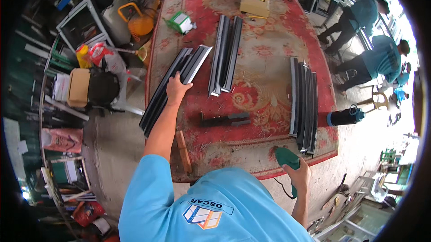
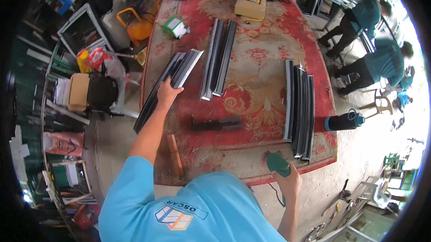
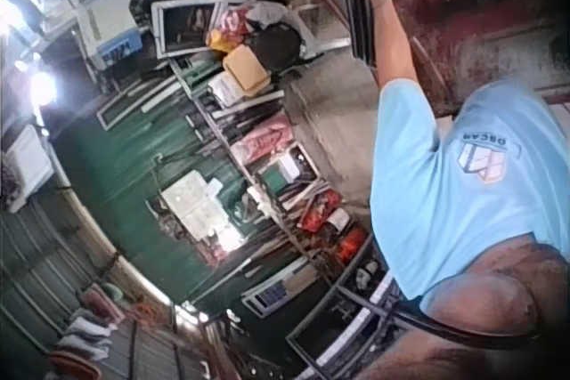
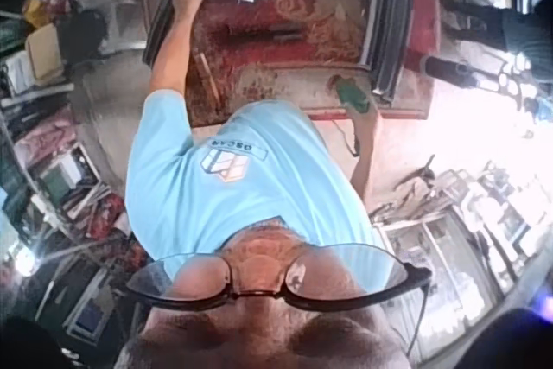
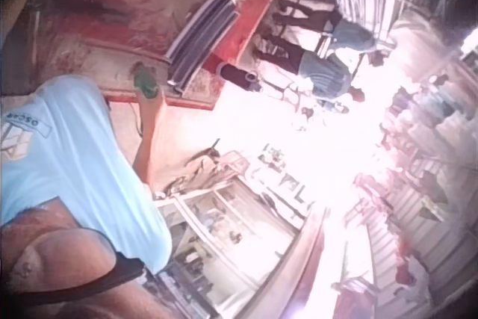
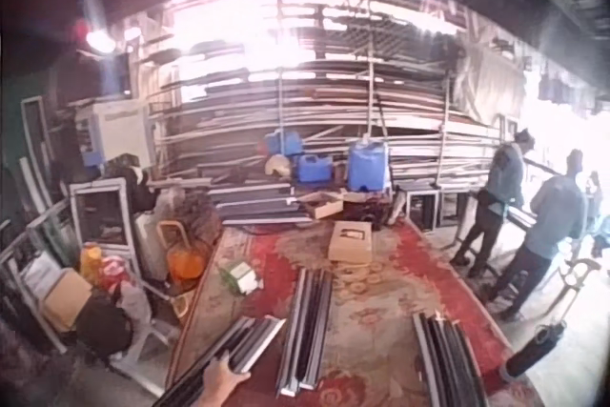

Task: Drilling and assembling metal window or door frame components on a workshop table.

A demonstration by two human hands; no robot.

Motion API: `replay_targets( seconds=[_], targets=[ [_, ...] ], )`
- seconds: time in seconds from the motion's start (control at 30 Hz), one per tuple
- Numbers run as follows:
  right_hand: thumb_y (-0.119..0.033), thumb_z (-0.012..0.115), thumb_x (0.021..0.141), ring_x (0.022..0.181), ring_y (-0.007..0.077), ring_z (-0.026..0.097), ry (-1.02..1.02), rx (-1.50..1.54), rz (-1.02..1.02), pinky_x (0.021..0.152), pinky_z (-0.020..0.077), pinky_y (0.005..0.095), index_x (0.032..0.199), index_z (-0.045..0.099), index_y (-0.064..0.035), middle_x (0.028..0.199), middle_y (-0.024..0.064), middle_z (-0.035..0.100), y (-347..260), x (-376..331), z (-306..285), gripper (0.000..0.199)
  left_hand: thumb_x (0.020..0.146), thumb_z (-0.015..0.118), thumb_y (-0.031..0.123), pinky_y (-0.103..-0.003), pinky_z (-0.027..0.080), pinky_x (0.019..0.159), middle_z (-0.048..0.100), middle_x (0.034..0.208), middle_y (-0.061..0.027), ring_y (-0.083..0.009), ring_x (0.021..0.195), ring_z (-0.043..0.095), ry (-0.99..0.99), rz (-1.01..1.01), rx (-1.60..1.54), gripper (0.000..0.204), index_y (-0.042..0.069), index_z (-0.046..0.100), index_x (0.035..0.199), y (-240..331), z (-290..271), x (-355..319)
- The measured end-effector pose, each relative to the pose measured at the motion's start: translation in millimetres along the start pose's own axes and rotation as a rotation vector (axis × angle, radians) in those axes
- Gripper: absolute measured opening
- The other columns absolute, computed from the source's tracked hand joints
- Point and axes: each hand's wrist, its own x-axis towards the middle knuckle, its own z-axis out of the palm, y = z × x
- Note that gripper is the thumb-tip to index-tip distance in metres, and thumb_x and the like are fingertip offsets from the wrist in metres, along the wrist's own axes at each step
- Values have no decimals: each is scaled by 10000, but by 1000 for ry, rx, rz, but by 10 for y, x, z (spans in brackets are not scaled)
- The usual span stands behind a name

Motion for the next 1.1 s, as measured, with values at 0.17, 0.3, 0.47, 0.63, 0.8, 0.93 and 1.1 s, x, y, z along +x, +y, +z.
replay_targets(
  seconds=[0.17, 0.3, 0.47, 0.63, 0.8, 0.93, 1.1],
  targets=[
    [-349, 859, 710, 1074, 401, 725, -56, -94, 63, 915, 561, 480, 1301, 694, -57, 1107, 244, 754, -128, 97, 19, 680, 846, 841, 391, -586, 492, 971, 647, 1238, -148, -398, 1198, 592, 95, -10, 416, 644, 146, 620, 1399, 298, 181, 149],
    [-343, 852, 711, 1047, 418, 726, -42, -65, 28, 896, 565, 487, 1291, 694, -46, 1070, 248, 755, -190, 189, -7, 670, 868, 807, 451, -561, 503, 979, 666, 1201, -168, -396, 1126, 641, 167, 261, -43, 579, 102, 670, 1310, 474, 610, 231],
    [-357, 828, 711, 979, 414, 738, -119, -201, 7, 874, 576, 498, 1306, 704, -107, 991, 234, 765, -503, 308, -142, 657, 800, 812, 536, -508, 510, 1046, 617, 1333, -325, -492, 1180, 639, -223, 28, -219, 872, -43, 548, 1395, 949, 1091, 206],
    [-344, 863, 660, 943, 390, 754, -89, -280, -67, 857, 588, 471, 1215, 740, -38, 979, 239, 765, -605, 318, -149, 646, 864, 750, 379, -549, 539, 880, 716, 977, -325, -494, 989, 690, 49, 115, -311, 497, -48, 730, 1117, 771, 1195, 363],
    [-357, 857, 654, 937, 399, 750, -115, -261, -113, 852, 586, 482, 1223, 735, -33, 963, 248, 759, -490, 303, -183, 666, 1009, 641, 337, -481, 529, 913, 739, 1080, -283, -417, 1049, 702, 28, 110, -373, 446, -58, 716, 1203, 660, 980, 413],
    [-361, 849, 668, 923, 401, 748, -106, -303, -190, 839, 585, 480, 1218, 735, -34, 942, 247, 756, -511, 403, -170, 650, 1102, 550, 273, -327, 627, 750, 743, 1093, -153, -216, 877, 735, -326, -186, -1166, 335, -11, 668, 1234, 285, 666, 328],
    [-345, 837, 704, 941, 427, 733, -77, -307, -123, 803, 558, 510, 1147, 730, -48, 944, 252, 747, -396, 317, -130, 544, 1117, 521, 216, -345, 607, 847, 743, 1190, -161, -225, 955, 736, -698, -182, -1349, 369, -29, 612, 1378, 429, -471, -706]
  ],
)
